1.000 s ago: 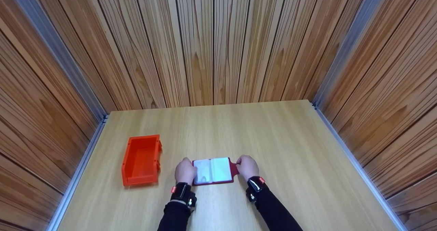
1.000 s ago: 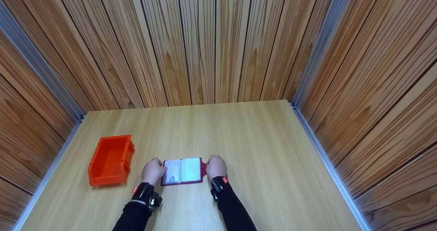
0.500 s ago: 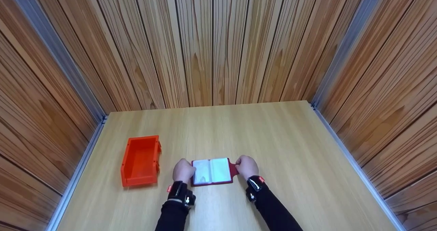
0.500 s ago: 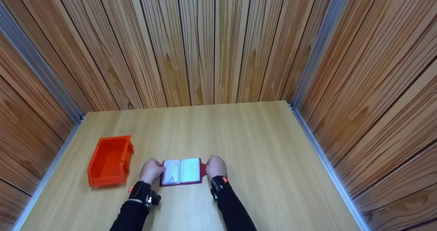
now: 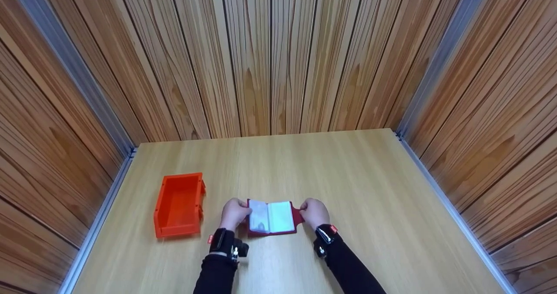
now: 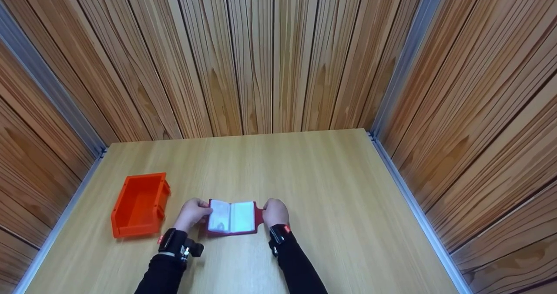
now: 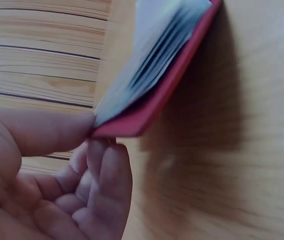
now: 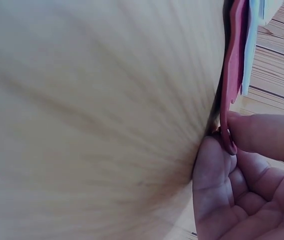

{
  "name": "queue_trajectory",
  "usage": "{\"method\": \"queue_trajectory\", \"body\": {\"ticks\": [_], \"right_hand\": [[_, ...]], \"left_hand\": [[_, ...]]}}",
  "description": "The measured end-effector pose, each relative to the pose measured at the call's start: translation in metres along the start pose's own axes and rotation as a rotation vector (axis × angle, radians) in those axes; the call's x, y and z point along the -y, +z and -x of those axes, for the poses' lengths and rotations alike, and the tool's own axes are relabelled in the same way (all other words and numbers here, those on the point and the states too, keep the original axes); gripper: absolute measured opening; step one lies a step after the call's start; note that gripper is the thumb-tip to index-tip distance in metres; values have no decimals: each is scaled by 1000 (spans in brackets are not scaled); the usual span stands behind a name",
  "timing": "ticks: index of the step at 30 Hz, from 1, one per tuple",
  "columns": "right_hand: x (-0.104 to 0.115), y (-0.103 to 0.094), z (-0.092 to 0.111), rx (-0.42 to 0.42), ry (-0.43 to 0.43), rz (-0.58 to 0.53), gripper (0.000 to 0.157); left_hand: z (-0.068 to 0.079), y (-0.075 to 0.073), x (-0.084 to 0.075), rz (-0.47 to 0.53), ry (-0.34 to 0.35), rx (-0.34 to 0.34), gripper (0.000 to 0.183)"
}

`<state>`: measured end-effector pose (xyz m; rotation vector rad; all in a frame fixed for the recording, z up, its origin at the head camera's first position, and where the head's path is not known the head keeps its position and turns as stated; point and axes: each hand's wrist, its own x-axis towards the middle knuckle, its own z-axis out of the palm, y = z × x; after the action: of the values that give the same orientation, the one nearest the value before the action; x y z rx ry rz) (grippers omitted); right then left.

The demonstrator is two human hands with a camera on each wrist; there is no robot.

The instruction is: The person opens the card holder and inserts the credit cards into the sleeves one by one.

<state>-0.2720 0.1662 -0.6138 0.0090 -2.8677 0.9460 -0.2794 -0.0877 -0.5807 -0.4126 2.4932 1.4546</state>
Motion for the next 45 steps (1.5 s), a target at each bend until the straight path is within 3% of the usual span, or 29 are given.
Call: {"method": "queue_trajectory", "body": {"ticks": [7,12,14,18,22,26,31,35,39,45], "right_hand": [[-1,-1,0,-10,-5,-9,9],[-1,0,-1,-9,-2,-7,9],[-1,0,-1,-3,1,-6,9],[0,-1,1,4,-2,-10,8],[0,-2,0,5,-4,-11,8],[0,-3,0,7,1,-19,7],[1,-4,1,15,-16,-26,7],[1,-3,2,22,-12,-23,7],[-1,-2,1,10,-20,-11,7],[-2,-1,0,5,-18,-4,7]], "left_hand": [[3,8,-14,101,57,30,14],[10,21,-24,70,199,-13,12],[13,27,-28,39,243,-40,13],[15,43,-34,10,235,-52,15],[17,57,-40,-62,268,-87,17],[18,71,-43,-148,347,-131,18],[19,88,-37,-228,451,-103,21],[19,96,-30,-317,518,-88,16],[18,101,-27,-392,594,-129,11],[18,103,-26,-403,625,-151,9]]}}
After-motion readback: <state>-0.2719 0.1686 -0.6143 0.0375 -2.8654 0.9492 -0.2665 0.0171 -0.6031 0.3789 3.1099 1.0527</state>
